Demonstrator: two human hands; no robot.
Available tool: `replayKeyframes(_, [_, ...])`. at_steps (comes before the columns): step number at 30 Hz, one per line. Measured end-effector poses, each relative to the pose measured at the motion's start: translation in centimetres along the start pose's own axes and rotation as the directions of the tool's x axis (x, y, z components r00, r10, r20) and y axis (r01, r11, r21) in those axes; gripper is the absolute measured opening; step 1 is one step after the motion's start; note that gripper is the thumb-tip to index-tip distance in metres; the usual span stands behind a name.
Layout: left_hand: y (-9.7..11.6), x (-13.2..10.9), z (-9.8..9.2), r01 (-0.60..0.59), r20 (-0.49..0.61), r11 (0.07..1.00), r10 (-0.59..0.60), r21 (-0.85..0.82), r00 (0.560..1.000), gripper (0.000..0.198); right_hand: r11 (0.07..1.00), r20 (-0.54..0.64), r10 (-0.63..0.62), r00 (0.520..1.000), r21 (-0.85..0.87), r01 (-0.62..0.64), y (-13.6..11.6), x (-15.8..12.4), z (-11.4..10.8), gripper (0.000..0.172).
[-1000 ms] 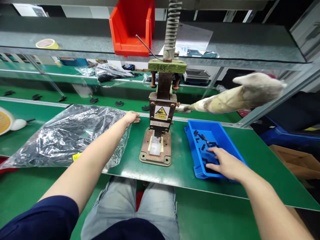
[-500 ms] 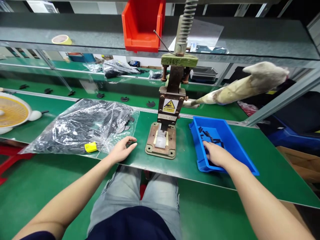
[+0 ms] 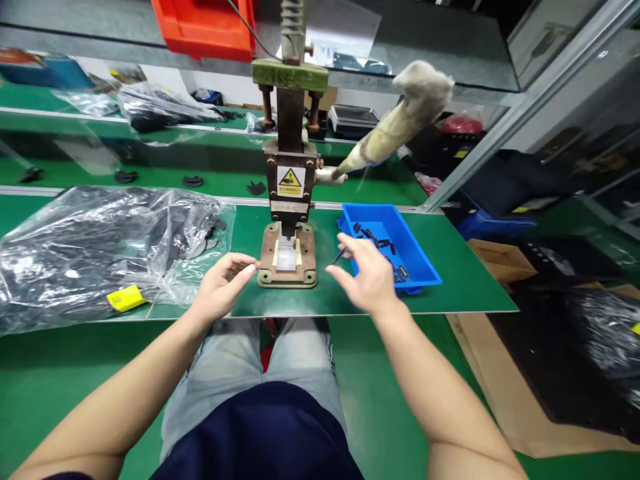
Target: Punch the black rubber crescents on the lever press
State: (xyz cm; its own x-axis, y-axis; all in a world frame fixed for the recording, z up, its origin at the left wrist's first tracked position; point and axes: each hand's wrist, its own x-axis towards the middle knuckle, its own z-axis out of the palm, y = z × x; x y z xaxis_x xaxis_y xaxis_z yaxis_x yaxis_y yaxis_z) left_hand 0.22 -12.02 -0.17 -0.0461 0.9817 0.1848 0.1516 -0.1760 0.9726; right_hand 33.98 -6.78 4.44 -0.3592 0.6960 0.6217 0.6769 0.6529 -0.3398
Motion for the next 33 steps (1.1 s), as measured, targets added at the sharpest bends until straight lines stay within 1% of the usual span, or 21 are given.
replayKeyframes(1, [0.9,-0.1,1.1,0.037,0.07,0.994,-0.029,-0.106,0.997,0.036,0.997,-0.015,-0.045,0.999,0.06,0.046,-1.8,-0.2,1.5,0.072])
replayKeyframes(3, [2.4,-0.2,2.9,0.132,0.219,0.956,-0.075,-0.26,0.973,0.04,0.983,-0.024,-0.093,0.995,0.155,0.096,-4.5,-0.8,4.2,0.076])
replayKeyframes(5, [3.1,-0.4,3.9,0.221,0.32,0.912,-0.107,-0.344,0.941,0.044,0.971,-0.027,-0.096,0.995,0.22,0.099,-6.2,-1.3,6.2,0.076])
replayKeyframes(6, [3.1,-0.5,4.2,0.259,0.346,0.892,-0.127,-0.369,0.93,0.045,0.965,-0.026,-0.089,0.996,0.244,0.092,-6.7,-1.5,7.0,0.075])
replayKeyframes(9, [2.8,-0.9,3.9,0.351,0.369,0.846,-0.201,-0.402,0.907,0.047,0.952,-0.012,-0.074,0.997,0.297,0.074,-7.1,-2.0,8.4,0.071])
replayKeyframes(12, [2.1,-1.2,3.4,0.405,0.379,0.825,-0.255,-0.393,0.889,0.047,0.945,0.01,-0.076,0.997,0.319,0.069,-7.1,-2.3,9.1,0.071])
replayKeyframes(16, [1.7,-1.1,3.3,0.435,0.386,0.808,-0.283,-0.398,0.878,0.05,0.942,0.023,-0.083,0.996,0.329,0.071,-7.3,-2.5,9.5,0.071])
replayKeyframes(20, [1.8,-0.8,3.5,0.441,0.385,0.795,-0.286,-0.416,0.878,0.05,0.935,0.022,-0.094,0.995,0.346,0.08,-7.3,-2.6,9.7,0.072])
replayKeyframes(22, [1.9,-0.9,3.6,0.423,0.384,0.811,-0.269,-0.404,0.883,0.049,0.944,0.023,-0.08,0.996,0.323,0.069,-7.2,-2.7,9.8,0.07])
replayKeyframes(24, [1.8,-1.0,3.7,0.37,0.368,0.861,-0.237,-0.349,0.899,0.046,0.962,0.011,-0.072,0.997,0.266,0.066,-7.2,-2.7,10.1,0.066])
replayKeyframes(26, [1.5,-1.1,3.7,0.3,0.335,0.92,-0.207,-0.254,0.919,0.041,0.981,-0.001,-0.078,0.997,0.177,0.076,-7.2,-2.8,10.2,0.063])
replayKeyframes(28, [1.0,-1.0,3.5,0.225,0.292,0.965,-0.177,-0.138,0.94,0.032,0.993,0.027,-0.073,0.997,0.099,0.07,-7.3,-2.9,10.2,0.065])
replayKeyframes(30, [0.4,-0.3,2.9,0.117,0.245,0.993,-0.116,0.009,0.963,0.028,0.996,0.074,-0.044,0.996,0.08,0.038,-7.1,-2.7,9.8,0.069])
replayKeyframes(31, [0.0,0.2,2.4,0.041,0.221,0.995,-0.062,0.095,0.973,0.027,0.996,0.09,-0.025,0.996,0.084,0.017,-6.8,-2.6,9.4,0.071])
replayKeyframes(32, [-0.3,0.9,1.9,-0.044,0.198,0.982,0.007,0.183,0.98,0.026,0.995,0.085,-0.006,0.996,0.098,-0.002,-6.4,-2.3,9.0,0.07])
replayKeyframes(33, [-0.7,1.7,1.4,-0.129,0.182,0.955,0.082,0.267,0.98,0.026,0.992,0.053,0.017,0.998,0.121,-0.023,-5.8,-1.9,8.4,0.068])
